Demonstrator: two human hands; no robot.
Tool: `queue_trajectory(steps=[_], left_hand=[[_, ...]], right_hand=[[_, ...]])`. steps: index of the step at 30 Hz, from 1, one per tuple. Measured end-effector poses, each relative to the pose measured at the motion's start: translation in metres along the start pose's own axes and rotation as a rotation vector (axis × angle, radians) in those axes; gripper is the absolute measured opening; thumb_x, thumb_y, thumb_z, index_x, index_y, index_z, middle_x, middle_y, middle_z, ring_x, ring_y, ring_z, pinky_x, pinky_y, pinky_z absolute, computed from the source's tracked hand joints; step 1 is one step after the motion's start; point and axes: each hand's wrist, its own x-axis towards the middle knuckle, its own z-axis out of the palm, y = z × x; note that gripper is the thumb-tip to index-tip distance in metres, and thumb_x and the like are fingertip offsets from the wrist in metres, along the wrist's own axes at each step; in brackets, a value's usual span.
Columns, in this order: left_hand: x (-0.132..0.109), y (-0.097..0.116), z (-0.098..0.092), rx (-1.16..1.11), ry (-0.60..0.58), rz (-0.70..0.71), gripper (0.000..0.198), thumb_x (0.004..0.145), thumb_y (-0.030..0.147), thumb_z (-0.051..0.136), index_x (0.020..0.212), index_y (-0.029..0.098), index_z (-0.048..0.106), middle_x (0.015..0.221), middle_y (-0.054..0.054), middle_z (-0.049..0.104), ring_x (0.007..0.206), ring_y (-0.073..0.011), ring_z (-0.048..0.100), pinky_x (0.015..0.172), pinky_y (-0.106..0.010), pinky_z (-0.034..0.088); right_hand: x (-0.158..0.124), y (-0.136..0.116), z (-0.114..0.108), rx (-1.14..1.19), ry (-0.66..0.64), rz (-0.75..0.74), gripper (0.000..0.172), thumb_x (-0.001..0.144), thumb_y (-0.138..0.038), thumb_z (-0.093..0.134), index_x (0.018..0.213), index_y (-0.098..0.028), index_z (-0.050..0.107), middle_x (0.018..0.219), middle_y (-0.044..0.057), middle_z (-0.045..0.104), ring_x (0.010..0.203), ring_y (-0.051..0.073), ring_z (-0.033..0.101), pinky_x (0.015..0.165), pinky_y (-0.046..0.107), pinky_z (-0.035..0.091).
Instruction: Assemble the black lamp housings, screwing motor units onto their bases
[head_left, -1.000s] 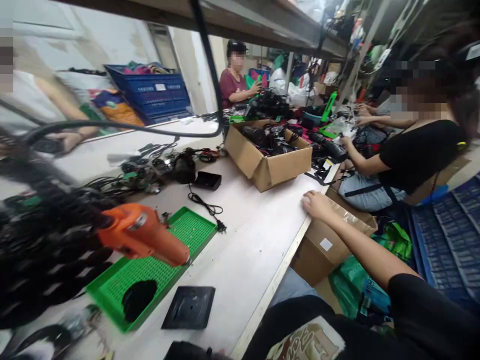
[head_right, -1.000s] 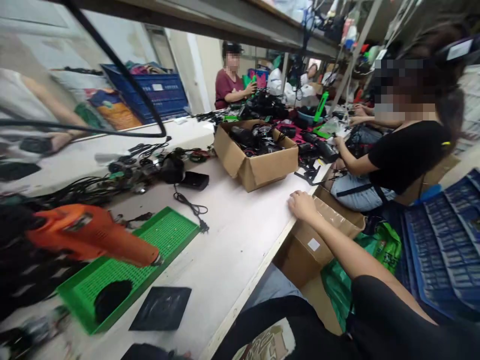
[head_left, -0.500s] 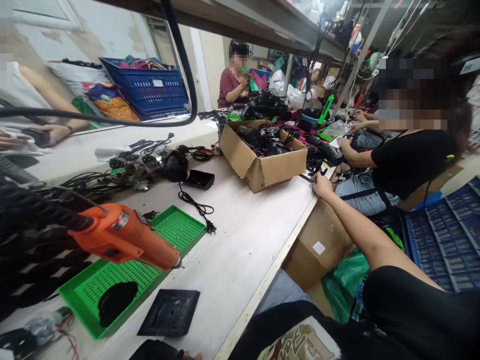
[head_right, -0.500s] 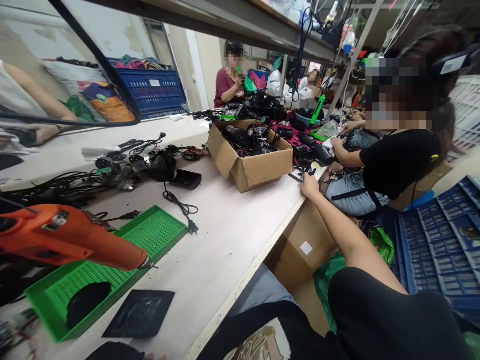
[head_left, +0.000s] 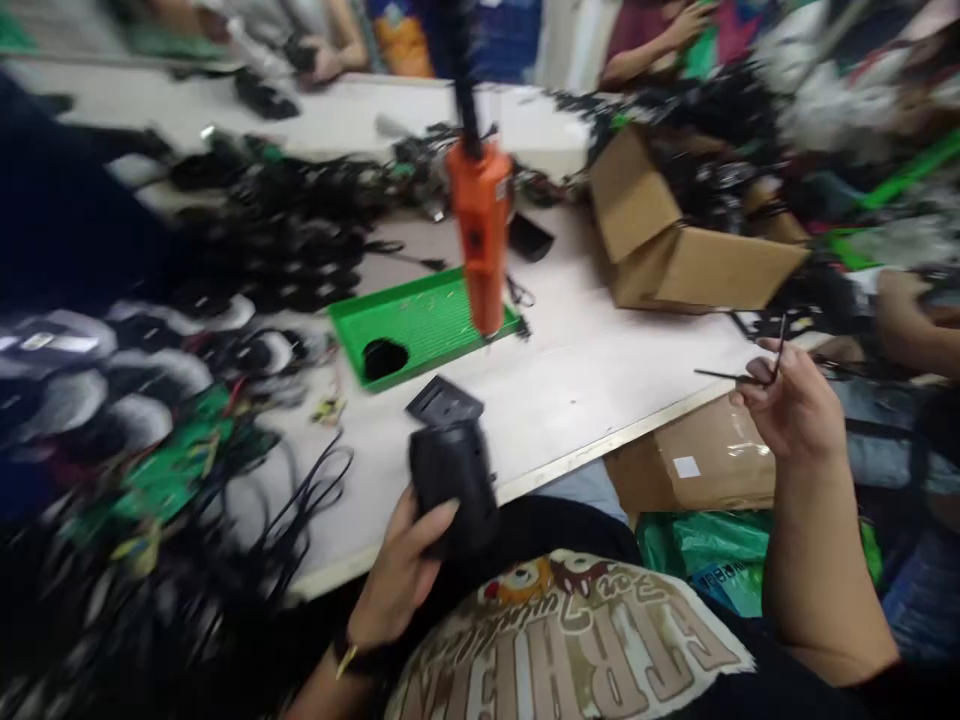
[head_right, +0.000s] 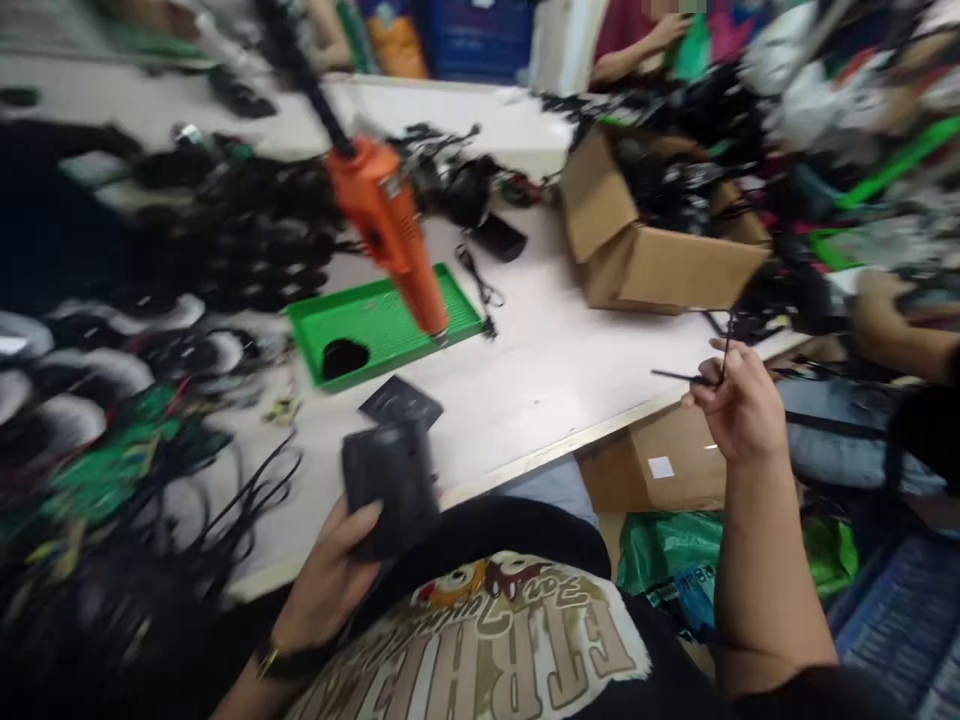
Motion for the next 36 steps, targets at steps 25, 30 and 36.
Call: queue_trajectory(steps=[25,30,36], left_hand=[[-0.014,0.001,0.001,0.648,-0.723,0.256,0.077,0.074,0.045,0.092,0.143,0.023,0.065,0.139,-0.010,0.070,0.127,-0.0354,0.066,0.109,-0.044,0.052],[-0.014,0.001,0.007,0.601,-0.730,0.257,0.076,0.078,0.041,0.090,0.147,0.027,0.063,0.144,-0.008,0.068,0.133,-0.0351,0.063,0.113,-0.045,0.050],[-0.014,0.001,0.009,0.569,-0.729,0.237,0.080,0.076,0.037,0.091,0.149,0.030,0.061,0.143,-0.007,0.069,0.130,-0.0355,0.066,0.113,-0.048,0.050]], right_hand=[[-0.139,0.029,0.131,-0.534,-0.772,0.051,0.046,0.110,-0.044,0.035,0.151,-0.029,0.050,0.108,0.007,0.066,0.071,0.018,0.061,0.066,0.036,0.056],[-0.154,0.026,0.133,-0.564,-0.685,-0.051,0.049,0.110,-0.044,0.039,0.158,-0.034,0.046,0.133,0.010,0.065,0.111,0.028,0.066,0.095,0.049,0.057],[-0.160,0.029,0.141,-0.482,-0.751,0.024,0.042,0.111,-0.042,0.035,0.144,-0.033,0.059,0.137,0.007,0.067,0.124,0.028,0.064,0.107,0.052,0.053]])
